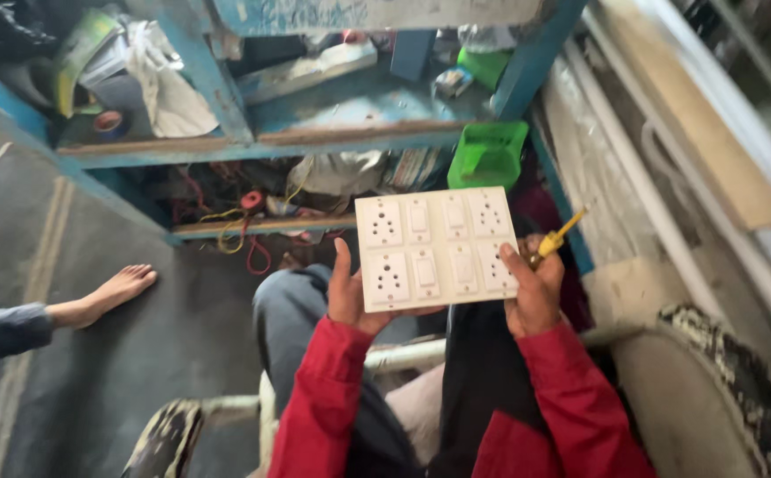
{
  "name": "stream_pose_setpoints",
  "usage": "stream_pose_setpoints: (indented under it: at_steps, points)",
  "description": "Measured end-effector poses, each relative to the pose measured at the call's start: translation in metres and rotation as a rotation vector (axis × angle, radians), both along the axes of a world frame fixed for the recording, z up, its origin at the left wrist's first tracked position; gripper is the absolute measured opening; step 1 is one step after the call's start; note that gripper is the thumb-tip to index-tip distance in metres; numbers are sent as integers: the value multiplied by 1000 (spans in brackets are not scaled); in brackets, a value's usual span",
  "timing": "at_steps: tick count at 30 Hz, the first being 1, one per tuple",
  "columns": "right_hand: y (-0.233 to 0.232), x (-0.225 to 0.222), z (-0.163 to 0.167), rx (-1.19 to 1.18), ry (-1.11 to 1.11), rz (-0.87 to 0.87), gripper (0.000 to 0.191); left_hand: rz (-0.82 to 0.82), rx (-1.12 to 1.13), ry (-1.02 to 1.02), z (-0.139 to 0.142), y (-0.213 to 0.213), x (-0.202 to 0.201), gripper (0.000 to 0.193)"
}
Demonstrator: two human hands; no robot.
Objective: The person sits on a chair holding a white electrical switch and socket panel board on their lap and uses a screwdriver to unscrew and remove components from the board. They briefly reach toward a shelf under the workbench before resuming unscrewing the panel.
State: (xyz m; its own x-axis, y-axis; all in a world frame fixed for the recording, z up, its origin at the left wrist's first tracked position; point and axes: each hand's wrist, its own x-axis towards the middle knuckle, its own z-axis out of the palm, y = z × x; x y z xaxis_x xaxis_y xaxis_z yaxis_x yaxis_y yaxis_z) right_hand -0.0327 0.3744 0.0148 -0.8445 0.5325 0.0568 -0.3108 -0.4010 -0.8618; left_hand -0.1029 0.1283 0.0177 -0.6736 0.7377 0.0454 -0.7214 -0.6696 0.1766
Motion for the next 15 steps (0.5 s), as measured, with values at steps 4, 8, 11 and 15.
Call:
stream_pose_setpoints:
  at_steps: [4,8,11,15]
  points:
    - [-17,30,1,54,-25,77,26,90,-117,-7,-4,-12,42,67]
    - [-23,46,11,669,-255,17,26,176,-141,-88,-27,-23,72,62]
    - [-29,60,30,1081,-196,-127,30,224,-159,-104,-42,-31,84,61]
    - [-43,82,59,1104,-182,-100,22,236,-182,-100,-52,-39,84,60]
